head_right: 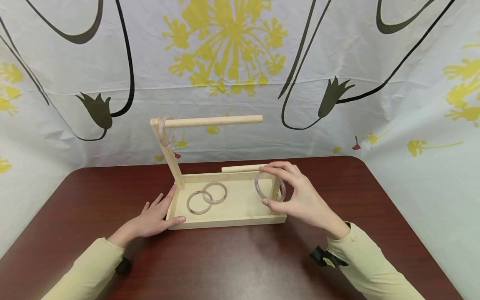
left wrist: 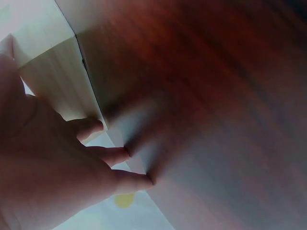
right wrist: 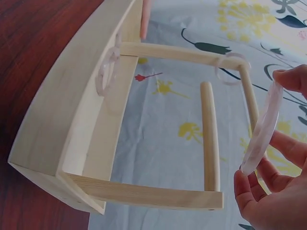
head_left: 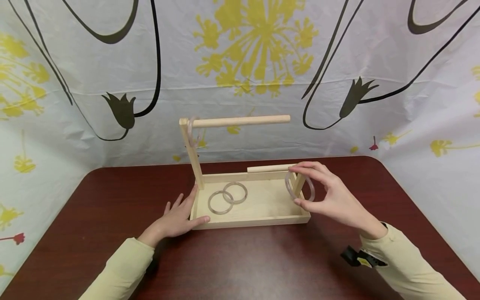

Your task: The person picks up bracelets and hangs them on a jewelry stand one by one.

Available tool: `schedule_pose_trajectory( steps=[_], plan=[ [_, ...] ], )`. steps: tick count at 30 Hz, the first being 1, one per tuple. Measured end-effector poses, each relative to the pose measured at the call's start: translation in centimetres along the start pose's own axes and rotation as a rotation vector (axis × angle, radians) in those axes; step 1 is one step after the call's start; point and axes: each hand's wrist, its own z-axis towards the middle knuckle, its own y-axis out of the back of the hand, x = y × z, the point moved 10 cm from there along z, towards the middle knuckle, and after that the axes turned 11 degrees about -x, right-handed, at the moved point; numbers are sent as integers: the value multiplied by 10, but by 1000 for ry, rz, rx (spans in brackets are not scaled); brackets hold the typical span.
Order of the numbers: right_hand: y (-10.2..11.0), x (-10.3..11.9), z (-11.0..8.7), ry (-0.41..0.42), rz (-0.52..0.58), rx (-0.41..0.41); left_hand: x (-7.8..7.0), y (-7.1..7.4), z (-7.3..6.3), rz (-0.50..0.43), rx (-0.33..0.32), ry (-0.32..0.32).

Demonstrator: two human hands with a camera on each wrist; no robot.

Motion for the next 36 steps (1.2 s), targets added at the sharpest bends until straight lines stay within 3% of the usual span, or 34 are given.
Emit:
schedule_pose_trajectory(
  steps=[22, 36],
  plan=[
    [21, -6, 17, -82, 1, -82, -2, 0, 1, -9, -5, -7],
    [30, -17, 37, -117, -102, -94, 0, 0, 0, 3, -19, -10]
  ],
)
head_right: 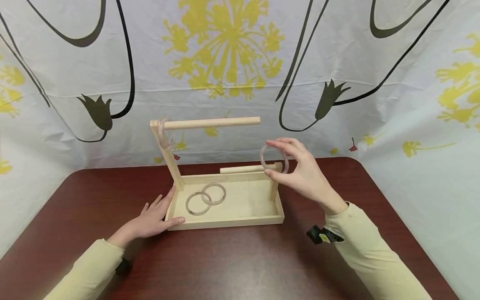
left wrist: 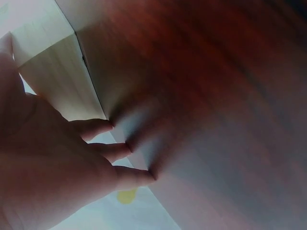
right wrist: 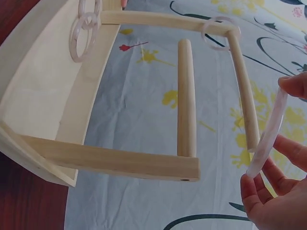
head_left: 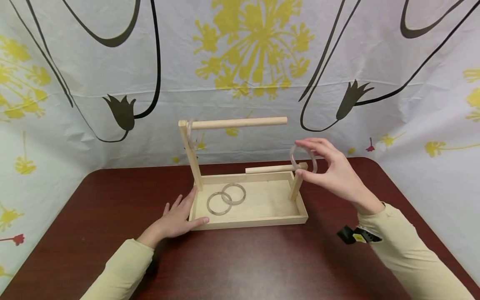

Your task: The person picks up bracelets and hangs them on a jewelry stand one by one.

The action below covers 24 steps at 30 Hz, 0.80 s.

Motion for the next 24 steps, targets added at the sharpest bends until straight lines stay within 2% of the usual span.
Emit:
schedule_pose_trajectory(
  steps=[14, 24],
  plan=[
    [5, -9, 22, -44, -10, 10, 1, 0, -2, 39, 7, 34],
    [9, -12, 38, -52, 84, -15, 1, 2, -4, 62, 12, 60]
  ],
)
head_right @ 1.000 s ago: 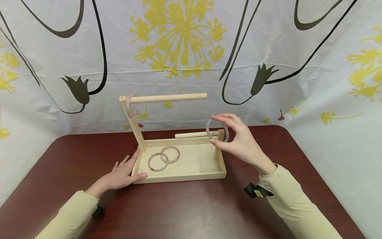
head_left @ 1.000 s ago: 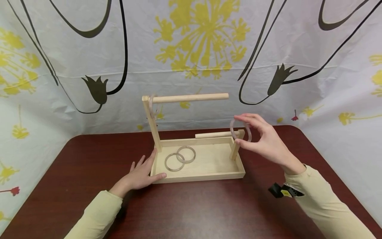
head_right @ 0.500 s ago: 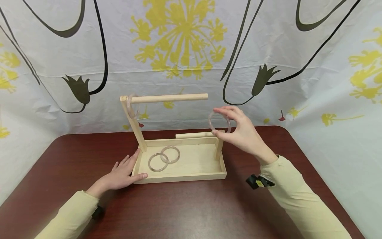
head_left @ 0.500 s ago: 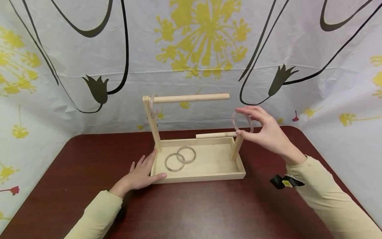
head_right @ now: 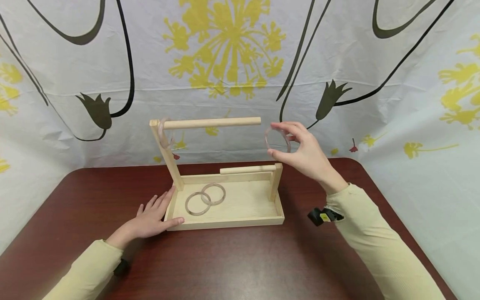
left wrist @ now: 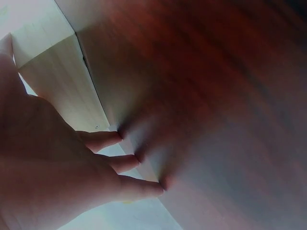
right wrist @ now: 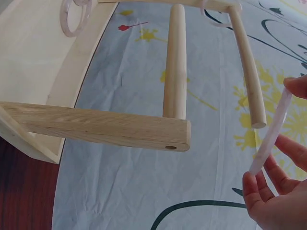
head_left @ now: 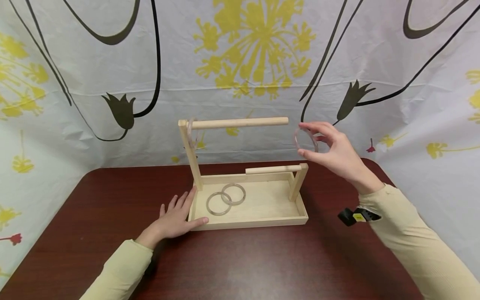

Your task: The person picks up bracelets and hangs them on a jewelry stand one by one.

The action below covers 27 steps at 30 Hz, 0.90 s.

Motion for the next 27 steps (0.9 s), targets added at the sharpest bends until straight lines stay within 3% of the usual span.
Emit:
schedule_pose_trajectory(
  steps=[17, 27],
  plan=[
    [-20, -1, 30, -39, 55, -19, 2, -1, 3, -8, -1, -14],
    [-45, 1, 39, 31, 61, 19, 2, -2, 3, -6, -2, -20]
  ],
)
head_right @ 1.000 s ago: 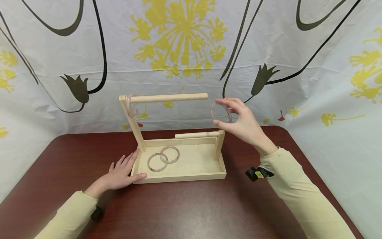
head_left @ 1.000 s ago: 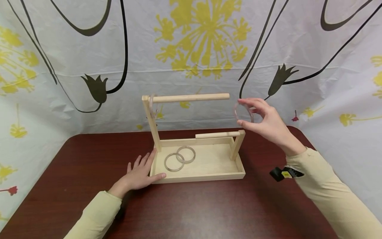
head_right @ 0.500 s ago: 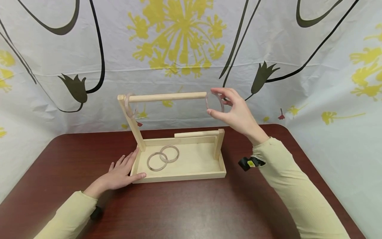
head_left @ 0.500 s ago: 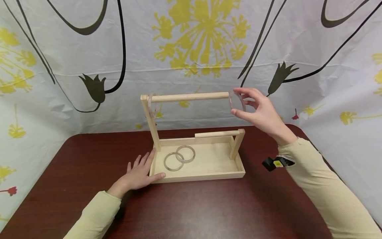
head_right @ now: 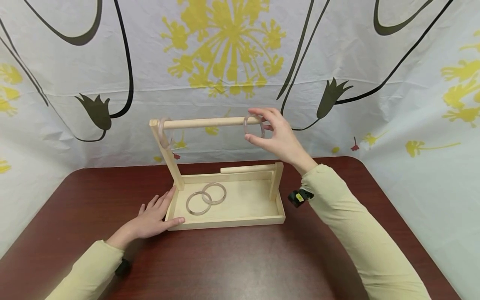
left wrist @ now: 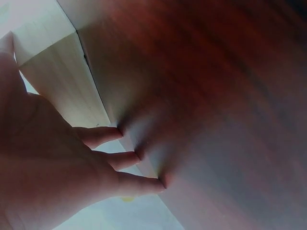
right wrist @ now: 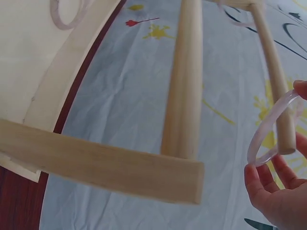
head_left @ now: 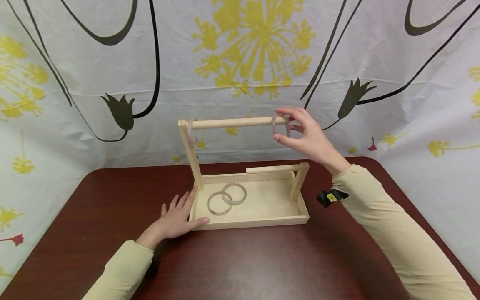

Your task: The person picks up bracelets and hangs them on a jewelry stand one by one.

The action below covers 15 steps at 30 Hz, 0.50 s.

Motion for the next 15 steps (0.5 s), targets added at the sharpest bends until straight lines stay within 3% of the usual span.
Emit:
schedule_pose_trajectory(
  steps=[15],
  plan=[
    [-20, 2, 5, 0, 35, 40, -1, 2, -1, 16, -10, -4]
  ],
)
